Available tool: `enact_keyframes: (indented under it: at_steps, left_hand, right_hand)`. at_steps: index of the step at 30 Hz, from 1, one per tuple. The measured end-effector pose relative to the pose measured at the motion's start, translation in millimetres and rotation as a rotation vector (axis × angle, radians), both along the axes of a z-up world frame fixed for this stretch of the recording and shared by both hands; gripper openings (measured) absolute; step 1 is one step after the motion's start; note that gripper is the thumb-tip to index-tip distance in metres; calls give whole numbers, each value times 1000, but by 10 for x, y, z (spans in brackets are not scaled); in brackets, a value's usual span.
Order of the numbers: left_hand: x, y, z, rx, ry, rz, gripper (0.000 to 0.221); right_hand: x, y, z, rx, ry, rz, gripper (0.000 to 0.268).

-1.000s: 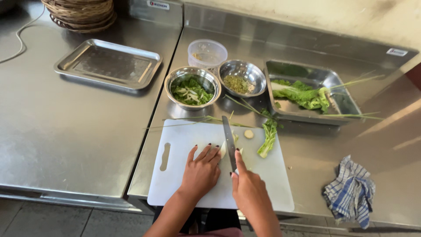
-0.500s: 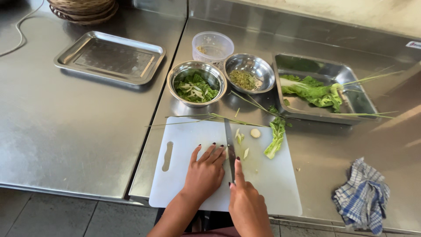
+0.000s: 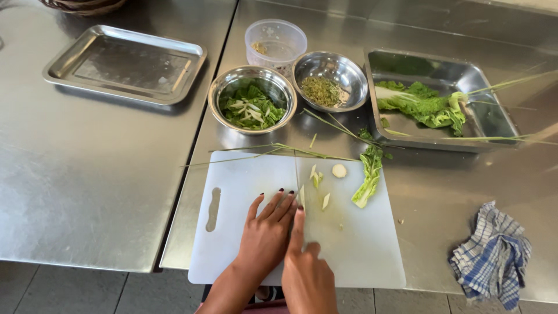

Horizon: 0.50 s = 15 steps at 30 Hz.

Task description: The person cuts pieces of a white vegetable and green leafy vegetables using a knife on a cutting board.

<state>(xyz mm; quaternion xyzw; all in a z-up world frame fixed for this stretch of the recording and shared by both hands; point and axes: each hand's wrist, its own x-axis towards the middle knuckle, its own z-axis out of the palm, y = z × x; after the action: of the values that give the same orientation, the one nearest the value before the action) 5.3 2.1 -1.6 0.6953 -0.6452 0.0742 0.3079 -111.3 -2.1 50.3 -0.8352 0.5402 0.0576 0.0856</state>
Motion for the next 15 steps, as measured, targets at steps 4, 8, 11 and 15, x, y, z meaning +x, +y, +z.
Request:
enact_keyframes:
  at_steps: [4,8,11,15]
  left_hand:
    - [21,9,44,-4,-8,-18,42]
    - [-1,-4,70,20,64,48,41]
    - [2,11,65,18,99,47,42]
    - [4,23,39,-1,111,48,41]
  right_hand:
    - [56,-131,59,15,-124,23,81]
    - [-77,-259,136,77,-247,-23,80]
    - [-284,-257,211,123,-346,-50,73]
    - [-367,-152,279,137,-302,-47,72]
